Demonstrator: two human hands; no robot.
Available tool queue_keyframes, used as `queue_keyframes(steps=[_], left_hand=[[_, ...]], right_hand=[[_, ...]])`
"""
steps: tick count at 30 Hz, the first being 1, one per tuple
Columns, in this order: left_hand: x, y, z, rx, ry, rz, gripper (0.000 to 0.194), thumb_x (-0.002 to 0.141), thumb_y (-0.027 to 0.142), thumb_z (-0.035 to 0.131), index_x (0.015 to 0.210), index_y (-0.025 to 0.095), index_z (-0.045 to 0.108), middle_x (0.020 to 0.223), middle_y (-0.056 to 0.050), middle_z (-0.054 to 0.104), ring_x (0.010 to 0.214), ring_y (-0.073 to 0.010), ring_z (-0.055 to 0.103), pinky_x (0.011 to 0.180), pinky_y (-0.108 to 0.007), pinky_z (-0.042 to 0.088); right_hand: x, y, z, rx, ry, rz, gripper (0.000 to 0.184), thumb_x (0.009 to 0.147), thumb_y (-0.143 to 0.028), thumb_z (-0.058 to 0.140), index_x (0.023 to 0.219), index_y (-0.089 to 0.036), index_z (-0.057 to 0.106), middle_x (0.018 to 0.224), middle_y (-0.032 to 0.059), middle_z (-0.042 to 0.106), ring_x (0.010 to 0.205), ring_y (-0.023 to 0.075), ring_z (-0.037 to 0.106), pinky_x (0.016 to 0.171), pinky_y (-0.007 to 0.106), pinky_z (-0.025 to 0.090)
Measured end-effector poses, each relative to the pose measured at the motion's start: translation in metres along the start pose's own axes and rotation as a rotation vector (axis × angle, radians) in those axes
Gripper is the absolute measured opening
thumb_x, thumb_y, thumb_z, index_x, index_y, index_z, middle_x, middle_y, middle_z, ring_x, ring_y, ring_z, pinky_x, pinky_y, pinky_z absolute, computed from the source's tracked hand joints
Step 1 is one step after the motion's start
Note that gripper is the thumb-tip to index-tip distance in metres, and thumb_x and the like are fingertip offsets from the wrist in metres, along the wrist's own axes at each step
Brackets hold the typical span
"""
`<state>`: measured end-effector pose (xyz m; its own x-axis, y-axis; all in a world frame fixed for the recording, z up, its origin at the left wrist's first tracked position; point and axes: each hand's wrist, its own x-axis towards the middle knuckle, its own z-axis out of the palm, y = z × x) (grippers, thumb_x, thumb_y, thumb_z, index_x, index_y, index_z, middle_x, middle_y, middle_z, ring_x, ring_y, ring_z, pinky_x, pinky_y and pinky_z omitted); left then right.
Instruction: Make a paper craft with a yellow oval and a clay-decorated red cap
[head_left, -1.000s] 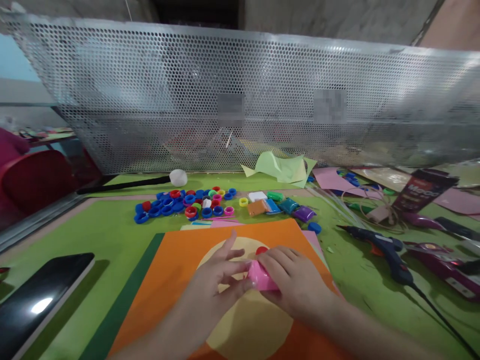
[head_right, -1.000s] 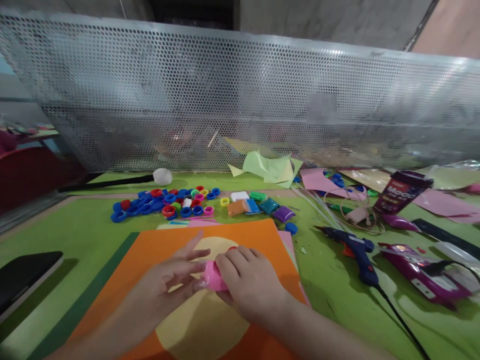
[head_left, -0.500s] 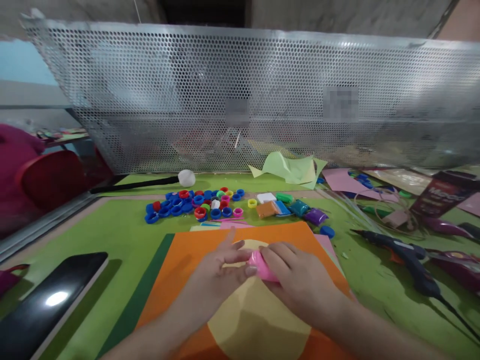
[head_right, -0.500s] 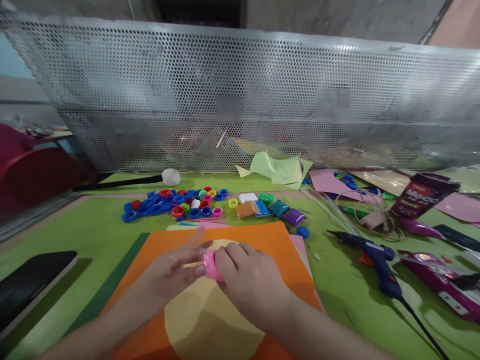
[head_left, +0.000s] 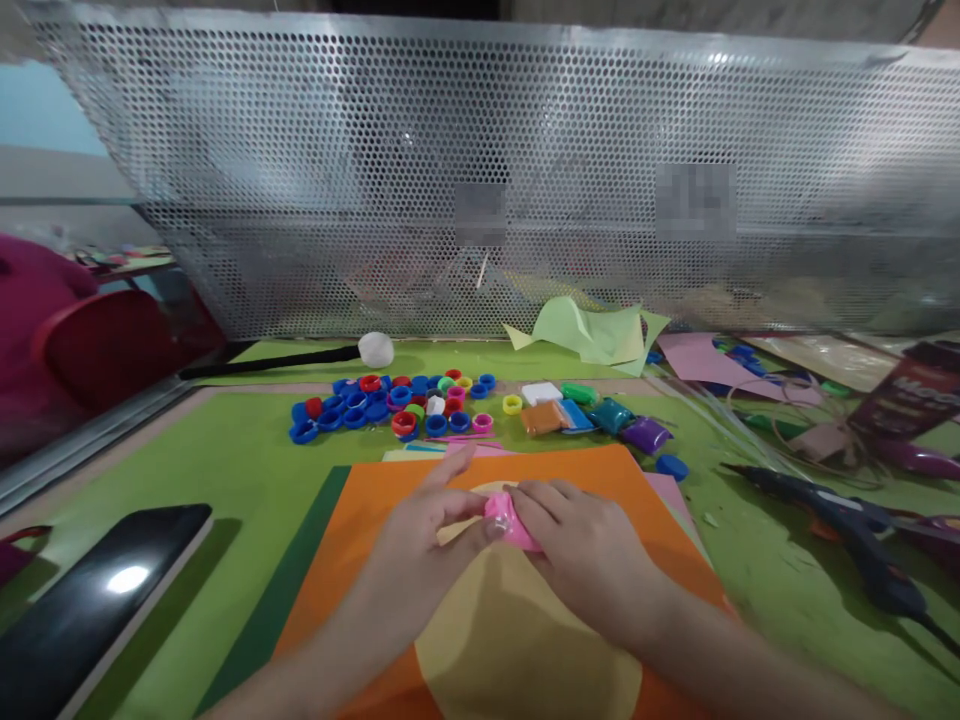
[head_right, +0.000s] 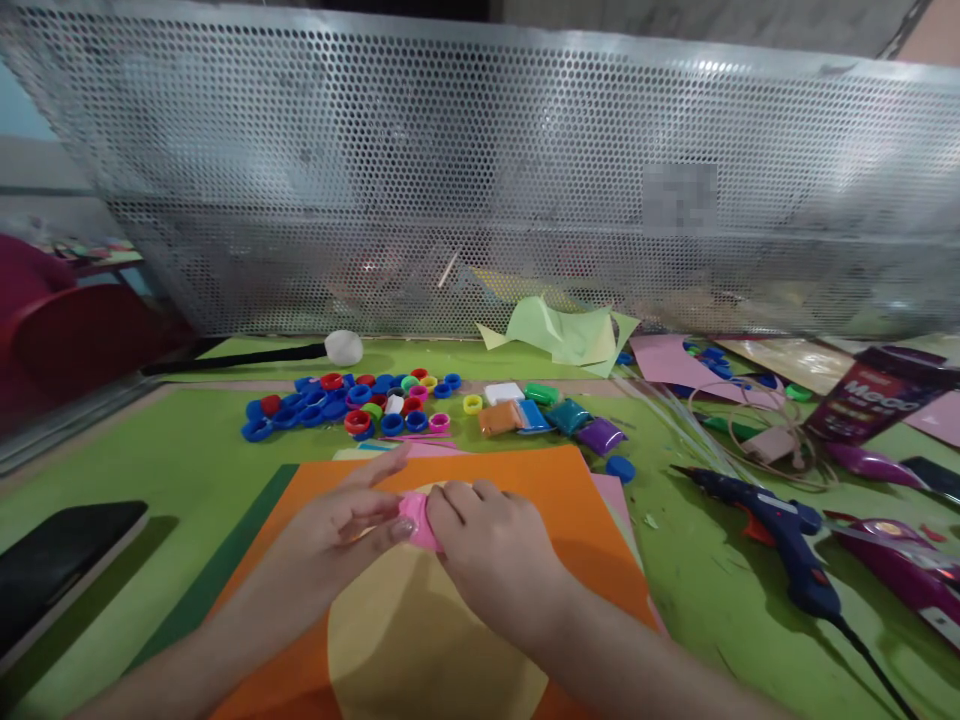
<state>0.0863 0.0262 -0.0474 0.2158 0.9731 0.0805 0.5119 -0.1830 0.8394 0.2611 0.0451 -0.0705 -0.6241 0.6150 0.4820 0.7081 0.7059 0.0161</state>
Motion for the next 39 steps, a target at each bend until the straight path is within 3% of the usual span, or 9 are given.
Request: queue_keyframes(steps=[4, 8, 13, 16, 20, 26, 32, 35, 39], left_hand=[[-0.001, 0.008, 0.001, 0.088, 0.058, 0.016, 0.024, 0.080, 0.043, 0.051, 0.082, 0.029, 0.070, 0.119, -0.006, 0.059, 0.124, -0.0306, 0.037, 0.098, -0.051, 0.035], [-0.001, 0.014, -0.004, 0.093, -0.034, 0.065, 0.023, 0.082, 0.042, 0.049, 0.093, 0.035, 0.068, 0.105, -0.002, 0.067, 0.123, -0.0276, 0.040, 0.100, -0.048, 0.033], [-0.002, 0.009, -0.007, 0.161, 0.040, -0.012, 0.024, 0.078, 0.042, 0.053, 0.098, 0.036, 0.065, 0.133, 0.001, 0.046, 0.130, -0.0291, 0.027, 0.100, -0.047, 0.033], [-0.001, 0.006, -0.005, 0.067, 0.084, -0.008, 0.024, 0.080, 0.041, 0.051, 0.099, 0.030, 0.059, 0.135, -0.002, 0.040, 0.124, -0.0258, 0.037, 0.095, -0.041, 0.040], [-0.002, 0.007, -0.006, 0.077, 0.139, -0.019, 0.021, 0.088, 0.041, 0.035, 0.092, 0.025, 0.048, 0.101, -0.003, 0.056, 0.085, -0.0176, 0.057, 0.072, -0.032, 0.049], [-0.009, 0.007, -0.007, 0.388, 0.051, 0.322, 0.029, 0.091, 0.030, 0.028, 0.068, 0.020, 0.042, 0.071, 0.000, 0.047, 0.064, -0.0139, 0.048, 0.058, -0.026, 0.041], [-0.009, 0.002, -0.002, 0.576, 0.003, 0.389, 0.029, 0.091, 0.029, 0.025, 0.069, 0.019, 0.041, 0.067, 0.000, 0.047, 0.059, -0.0141, 0.047, 0.050, -0.025, 0.038], [-0.006, 0.002, -0.004, 0.668, 0.062, 0.531, 0.034, 0.090, 0.042, 0.028, 0.070, 0.019, 0.042, 0.066, -0.001, 0.049, 0.059, -0.0157, 0.047, 0.049, -0.026, 0.038], [-0.003, 0.007, -0.006, 0.811, 0.157, 0.720, 0.049, 0.081, 0.062, 0.030, 0.072, 0.017, 0.047, 0.066, -0.004, 0.053, 0.060, -0.0185, 0.049, 0.049, -0.029, 0.041]], right_hand=[[-0.004, 0.002, -0.001, 0.022, -0.018, 0.005, 0.028, 0.074, -0.011, 0.055, 0.101, -0.013, 0.059, 0.089, 0.0078, 0.066, 0.071, 0.0200, 0.059, 0.054, 0.028, 0.045], [-0.003, 0.003, -0.008, 0.126, -0.064, 0.102, 0.025, 0.073, -0.014, 0.059, 0.098, -0.017, 0.059, 0.089, 0.0044, 0.065, 0.077, 0.0185, 0.059, 0.059, 0.026, 0.047], [-0.002, 0.004, -0.015, 0.320, -0.155, 0.417, 0.020, 0.078, -0.029, 0.058, 0.093, -0.016, 0.057, 0.088, 0.0069, 0.061, 0.079, 0.0222, 0.057, 0.062, 0.032, 0.047], [-0.005, 0.005, -0.018, 0.387, -0.130, 0.331, 0.035, 0.080, -0.042, 0.051, 0.102, -0.014, 0.053, 0.093, 0.0109, 0.058, 0.085, 0.0267, 0.054, 0.065, 0.038, 0.046], [-0.008, 0.004, -0.020, 0.579, -0.098, 0.284, 0.032, 0.088, -0.037, 0.039, 0.108, -0.015, 0.051, 0.097, 0.0109, 0.057, 0.090, 0.0235, 0.052, 0.073, 0.037, 0.045], [-0.005, 0.000, -0.018, 0.760, -0.050, 0.365, 0.019, 0.080, -0.023, 0.058, 0.098, -0.023, 0.056, 0.092, 0.0026, 0.060, 0.087, 0.0179, 0.054, 0.075, 0.030, 0.044], [-0.004, -0.001, -0.020, 0.882, -0.062, 0.461, 0.016, 0.075, -0.013, 0.060, 0.087, -0.022, 0.059, 0.086, 0.0001, 0.061, 0.081, 0.0160, 0.055, 0.073, 0.027, 0.043], [-0.004, -0.001, -0.021, 0.919, -0.060, 0.488, 0.009, 0.074, -0.012, 0.061, 0.078, -0.019, 0.057, 0.077, -0.0011, 0.058, 0.072, 0.0133, 0.053, 0.067, 0.023, 0.042], [-0.004, -0.003, -0.022, 0.963, -0.120, 0.359, 0.014, 0.076, -0.015, 0.059, 0.066, -0.019, 0.050, 0.064, -0.0050, 0.049, 0.062, 0.0097, 0.045, 0.057, 0.018, 0.036]])
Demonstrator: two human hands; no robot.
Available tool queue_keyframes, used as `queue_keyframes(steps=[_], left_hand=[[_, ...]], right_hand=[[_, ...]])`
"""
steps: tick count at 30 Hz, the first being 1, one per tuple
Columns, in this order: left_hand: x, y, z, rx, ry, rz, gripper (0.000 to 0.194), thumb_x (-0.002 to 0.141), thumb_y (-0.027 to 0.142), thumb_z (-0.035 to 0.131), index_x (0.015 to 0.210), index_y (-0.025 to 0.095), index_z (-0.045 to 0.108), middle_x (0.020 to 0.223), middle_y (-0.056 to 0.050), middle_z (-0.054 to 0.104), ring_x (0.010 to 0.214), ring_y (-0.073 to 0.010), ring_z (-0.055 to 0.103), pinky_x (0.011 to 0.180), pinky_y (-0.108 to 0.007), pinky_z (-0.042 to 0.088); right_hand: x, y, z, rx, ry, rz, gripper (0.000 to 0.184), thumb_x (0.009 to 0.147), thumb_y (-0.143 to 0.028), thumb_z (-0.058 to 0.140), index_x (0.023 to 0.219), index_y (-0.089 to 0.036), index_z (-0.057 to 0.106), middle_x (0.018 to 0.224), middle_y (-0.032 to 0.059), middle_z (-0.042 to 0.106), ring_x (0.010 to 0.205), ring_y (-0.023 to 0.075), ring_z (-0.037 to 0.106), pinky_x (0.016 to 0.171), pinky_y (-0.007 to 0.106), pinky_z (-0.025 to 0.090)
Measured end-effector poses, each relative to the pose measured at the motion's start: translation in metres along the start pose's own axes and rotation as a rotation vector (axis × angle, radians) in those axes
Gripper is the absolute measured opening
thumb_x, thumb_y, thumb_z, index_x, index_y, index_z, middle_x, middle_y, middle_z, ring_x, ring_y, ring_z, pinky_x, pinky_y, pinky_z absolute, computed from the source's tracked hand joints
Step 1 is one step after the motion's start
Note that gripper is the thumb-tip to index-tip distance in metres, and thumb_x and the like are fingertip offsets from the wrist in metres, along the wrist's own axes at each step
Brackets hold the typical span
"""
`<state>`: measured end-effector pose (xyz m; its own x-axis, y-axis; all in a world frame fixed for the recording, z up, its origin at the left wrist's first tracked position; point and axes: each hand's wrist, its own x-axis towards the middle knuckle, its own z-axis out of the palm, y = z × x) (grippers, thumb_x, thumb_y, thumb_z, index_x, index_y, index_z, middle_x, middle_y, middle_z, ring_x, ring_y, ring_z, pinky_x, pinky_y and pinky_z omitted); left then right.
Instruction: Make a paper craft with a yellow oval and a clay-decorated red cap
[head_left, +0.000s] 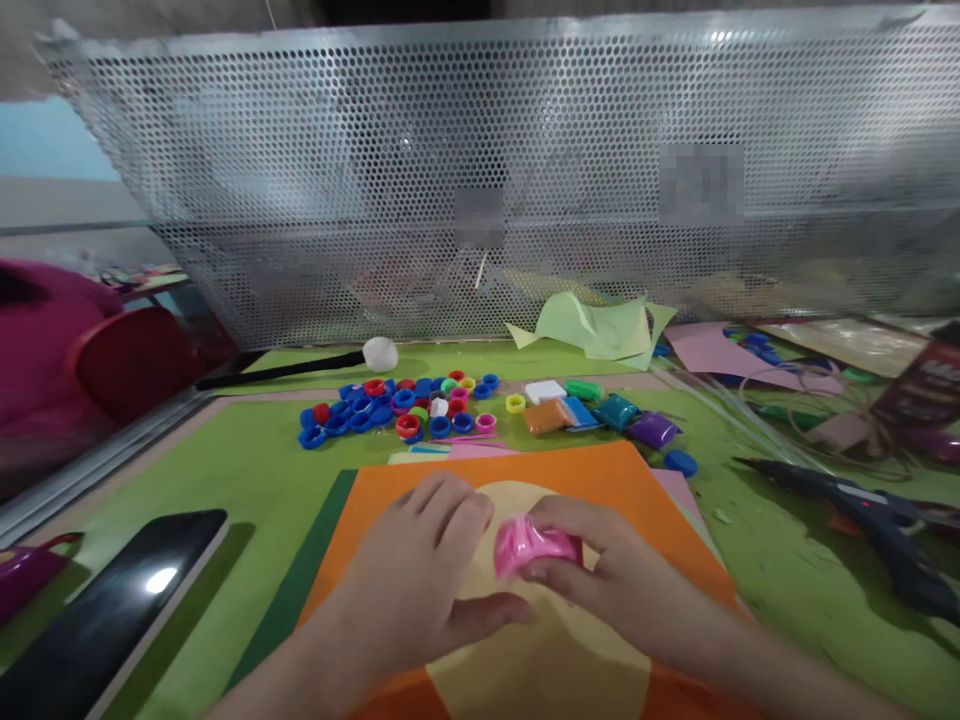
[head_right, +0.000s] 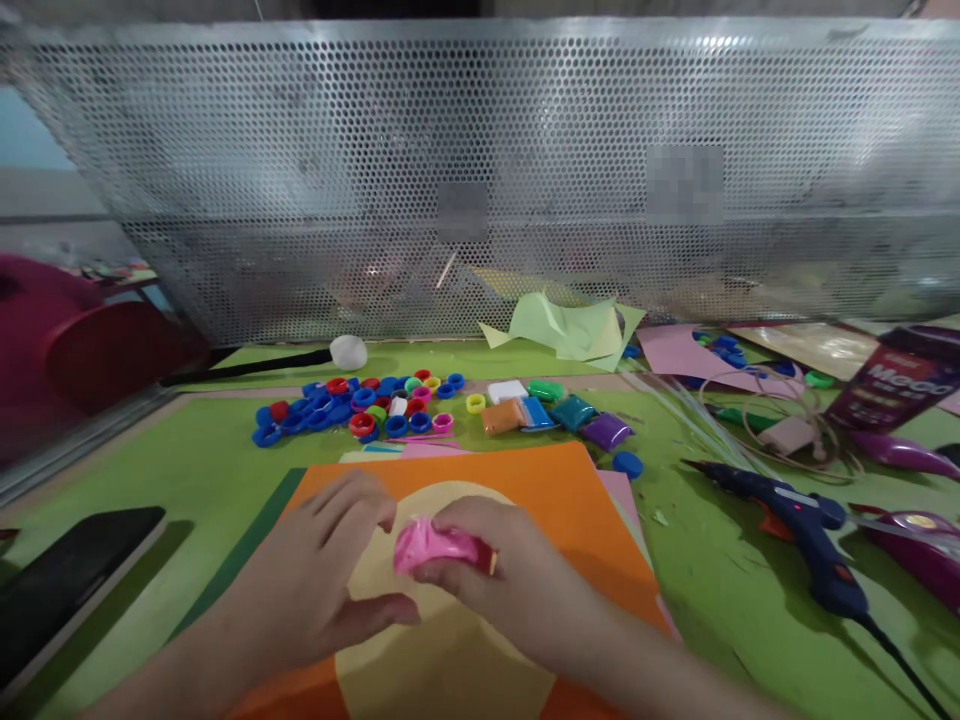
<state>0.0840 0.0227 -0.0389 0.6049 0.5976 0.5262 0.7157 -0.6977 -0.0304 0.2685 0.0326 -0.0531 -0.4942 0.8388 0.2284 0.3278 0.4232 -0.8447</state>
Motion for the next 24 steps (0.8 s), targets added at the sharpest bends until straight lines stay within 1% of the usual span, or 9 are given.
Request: queue_keyframes(steps=[2, 4, 6, 9, 13, 18, 24], left_hand=[[0.001, 0.002, -0.001, 0.029, 0.006, 0.047, 0.051, 0.083, 0.061, 0.029, 0.073, 0.015, 0.050, 0.064, -0.004, 0.054, 0.058, -0.0185, 0.050, 0.048, -0.029, 0.041], [0.001, 0.004, -0.001, 0.040, 0.006, 0.072, 0.049, 0.086, 0.055, 0.027, 0.073, 0.015, 0.052, 0.062, -0.004, 0.054, 0.057, -0.0181, 0.050, 0.046, -0.028, 0.041], [-0.001, 0.006, -0.002, 0.064, 0.033, 0.055, 0.047, 0.088, 0.051, 0.027, 0.071, 0.015, 0.052, 0.061, -0.005, 0.055, 0.057, -0.0181, 0.051, 0.047, -0.028, 0.042], [-0.002, 0.008, -0.002, 0.098, 0.070, 0.032, 0.044, 0.086, 0.051, 0.032, 0.069, 0.015, 0.052, 0.061, -0.006, 0.056, 0.057, -0.0186, 0.052, 0.046, -0.028, 0.042], [-0.002, 0.010, -0.001, 0.037, 0.034, 0.047, 0.043, 0.085, 0.052, 0.033, 0.067, 0.016, 0.049, 0.059, -0.005, 0.053, 0.055, -0.0184, 0.050, 0.044, -0.027, 0.040], [-0.003, 0.013, 0.005, -0.041, 0.063, 0.045, 0.031, 0.088, 0.034, 0.037, 0.064, 0.018, 0.045, 0.056, -0.003, 0.051, 0.052, -0.0159, 0.046, 0.042, -0.024, 0.036], [-0.004, 0.016, 0.008, -0.092, 0.127, 0.064, 0.032, 0.090, 0.024, 0.035, 0.060, 0.018, 0.045, 0.051, -0.002, 0.048, 0.049, -0.0144, 0.041, 0.041, -0.025, 0.032]], right_hand=[[-0.001, -0.002, 0.001, -0.005, -0.067, -0.013, 0.021, 0.076, -0.016, 0.058, 0.061, -0.018, 0.044, 0.060, -0.0061, 0.043, 0.058, 0.0087, 0.040, 0.053, 0.017, 0.033], [-0.001, -0.004, 0.001, 0.006, -0.091, -0.010, 0.025, 0.077, -0.017, 0.057, 0.059, -0.018, 0.039, 0.058, -0.0064, 0.039, 0.056, 0.0084, 0.037, 0.051, 0.018, 0.031], [-0.001, -0.005, 0.000, 0.028, -0.080, -0.008, 0.026, 0.077, -0.018, 0.056, 0.058, -0.018, 0.038, 0.058, -0.0063, 0.037, 0.055, 0.0085, 0.036, 0.051, 0.018, 0.030], [0.000, -0.007, 0.000, 0.061, -0.059, -0.014, 0.026, 0.076, -0.019, 0.055, 0.057, -0.018, 0.037, 0.057, -0.0061, 0.037, 0.056, 0.0088, 0.035, 0.052, 0.019, 0.030], [-0.001, -0.007, 0.002, 0.084, -0.081, -0.007, 0.026, 0.075, -0.018, 0.052, 0.056, -0.019, 0.034, 0.056, -0.0059, 0.035, 0.054, 0.0089, 0.034, 0.051, 0.020, 0.029], [-0.001, -0.006, 0.004, 0.092, -0.057, -0.012, 0.026, 0.072, -0.018, 0.049, 0.053, -0.019, 0.031, 0.054, -0.0056, 0.035, 0.053, 0.0093, 0.033, 0.050, 0.021, 0.028], [-0.004, -0.005, 0.006, 0.149, -0.056, 0.015, 0.021, 0.066, -0.012, 0.043, 0.053, -0.019, 0.028, 0.053, -0.0062, 0.030, 0.051, 0.0089, 0.030, 0.048, 0.021, 0.024]])
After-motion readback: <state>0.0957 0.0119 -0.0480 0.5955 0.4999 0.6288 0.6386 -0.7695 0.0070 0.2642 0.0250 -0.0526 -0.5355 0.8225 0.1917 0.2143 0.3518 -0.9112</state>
